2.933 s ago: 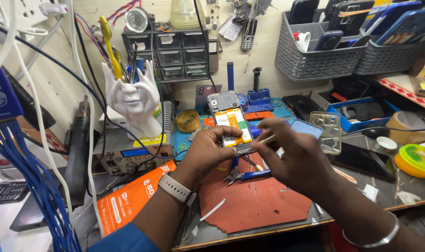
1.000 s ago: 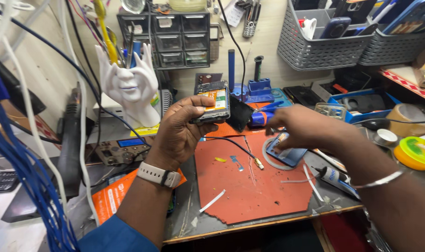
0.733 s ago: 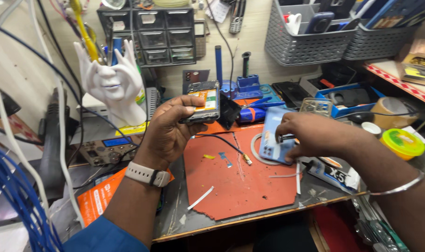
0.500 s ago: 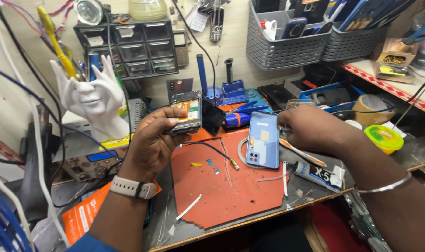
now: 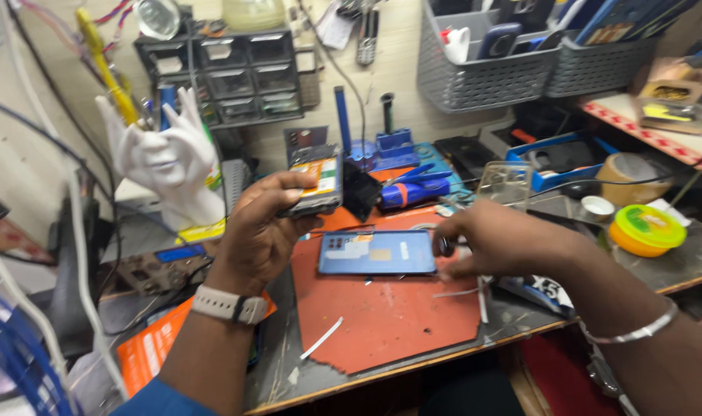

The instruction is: The person uses pliers to cut a small yellow connector, then uses tweezers to place a ribbon cable into a blue phone back cover. They then use a screwdriver to remove screws from a disassembled phone chassis and place the screws on the workbench.

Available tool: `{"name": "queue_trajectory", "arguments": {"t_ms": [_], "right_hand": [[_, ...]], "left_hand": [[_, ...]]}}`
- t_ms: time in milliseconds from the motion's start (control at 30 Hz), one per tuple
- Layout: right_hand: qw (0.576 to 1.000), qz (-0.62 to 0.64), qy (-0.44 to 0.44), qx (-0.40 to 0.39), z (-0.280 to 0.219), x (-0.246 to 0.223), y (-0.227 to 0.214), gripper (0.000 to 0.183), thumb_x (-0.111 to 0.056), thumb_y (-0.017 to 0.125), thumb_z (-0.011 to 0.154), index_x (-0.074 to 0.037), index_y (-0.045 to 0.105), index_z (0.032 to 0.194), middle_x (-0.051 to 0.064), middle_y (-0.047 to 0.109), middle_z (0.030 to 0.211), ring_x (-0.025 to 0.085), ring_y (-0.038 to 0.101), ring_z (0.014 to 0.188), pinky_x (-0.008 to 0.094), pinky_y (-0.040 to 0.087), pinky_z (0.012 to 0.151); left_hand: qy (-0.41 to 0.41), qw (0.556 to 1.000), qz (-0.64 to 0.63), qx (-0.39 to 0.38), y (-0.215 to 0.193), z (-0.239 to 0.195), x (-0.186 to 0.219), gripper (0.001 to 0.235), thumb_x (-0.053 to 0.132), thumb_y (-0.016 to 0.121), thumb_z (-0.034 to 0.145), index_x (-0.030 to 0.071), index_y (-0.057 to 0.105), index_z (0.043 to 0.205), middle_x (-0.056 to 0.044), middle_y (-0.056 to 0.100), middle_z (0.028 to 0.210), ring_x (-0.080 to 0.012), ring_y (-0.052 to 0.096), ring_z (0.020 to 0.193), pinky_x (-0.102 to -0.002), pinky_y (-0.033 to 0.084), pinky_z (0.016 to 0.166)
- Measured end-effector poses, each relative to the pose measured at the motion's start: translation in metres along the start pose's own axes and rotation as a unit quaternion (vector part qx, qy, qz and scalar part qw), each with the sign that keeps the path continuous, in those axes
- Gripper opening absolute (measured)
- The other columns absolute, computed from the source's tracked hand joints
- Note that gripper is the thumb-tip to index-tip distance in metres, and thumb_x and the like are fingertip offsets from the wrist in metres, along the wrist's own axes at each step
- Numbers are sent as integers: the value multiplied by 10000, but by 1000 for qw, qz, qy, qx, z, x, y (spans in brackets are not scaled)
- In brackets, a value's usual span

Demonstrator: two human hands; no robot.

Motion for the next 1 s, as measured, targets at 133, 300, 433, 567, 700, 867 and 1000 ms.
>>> {"name": "queue_trajectory", "arguments": {"t_ms": [133, 300, 433, 567, 700, 867, 1000], "right_hand": [[998, -61, 29, 22, 4, 5, 15, 227, -197, 774, 774, -131, 756, 990, 90, 764, 951, 287, 736, 943, 415, 573, 865], [986, -68, 75, 130, 5, 21, -3, 235, -241, 755, 813, -106, 753, 1006, 124, 756, 991, 327, 737, 944, 447, 583, 853], [989, -20, -30, 143, 4, -6, 22, 389, -391, 810, 741, -132, 736, 1022, 98, 718, 990, 323, 689, 959, 455, 551, 817], [971, -66, 31, 227, 0, -15, 17, 246, -318, 688, 893, -110, 733, 1016, 120, 671, 971, 344, 681, 908, 452, 550, 820], [945, 141, -97, 277, -30, -38, 7, 297, -329, 604, 983, -63, 721, 924, 98, 659, 843, 245, 659, 793, 387, 542, 733], [821, 529, -26, 211, -44, -19, 76, 124, -102, 674, 909, 4, 694, 969, 174, 738, 847, 180, 668, 633, 322, 550, 522], [741, 615, -180, 202, -40, -34, 91, 355, 32, 658, 934, -51, 449, 1207, 184, 717, 1039, 155, 713, 776, 284, 623, 672]], "left_hand": [[-4, 1000, -4, -19, 3, 2, -3, 234, 75, 585, 932, -35, 647, 1129, -165, 702, 1037, -232, 723, 898, -388, 622, 831], [14, 1000, 6, -23, 8, 1, 3, 255, 86, 587, 932, -43, 663, 1139, -172, 711, 1032, -230, 726, 901, -392, 622, 822], [12, 1000, 6, -14, 4, -1, 1, 249, 84, 583, 934, -40, 662, 1134, -165, 714, 1040, -226, 731, 924, -391, 625, 838], [18, 999, 7, -26, 4, 0, 1, 242, 68, 585, 942, -58, 668, 1131, -174, 709, 1047, -227, 727, 921, -400, 627, 826], [-1, 997, 73, -3, -1, 5, -10, 228, 31, 612, 897, -41, 666, 1106, -129, 707, 1031, -208, 734, 899, -385, 628, 786], [6, 986, 159, -47, 8, 3, -26, 281, -33, 687, 881, -47, 681, 1162, -76, 678, 1031, -131, 653, 870, -303, 573, 802], [-17, 979, 190, -65, 10, 5, -40, 325, -53, 700, 849, -3, 662, 1168, -48, 685, 1049, -119, 680, 895, -282, 594, 826]]}}
Point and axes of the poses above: each hand's wrist, its own z-axis towards the middle knuckle, its own y-axis out of the palm, x = y × z, the point moved 10 cm from there along z, towards the middle knuckle
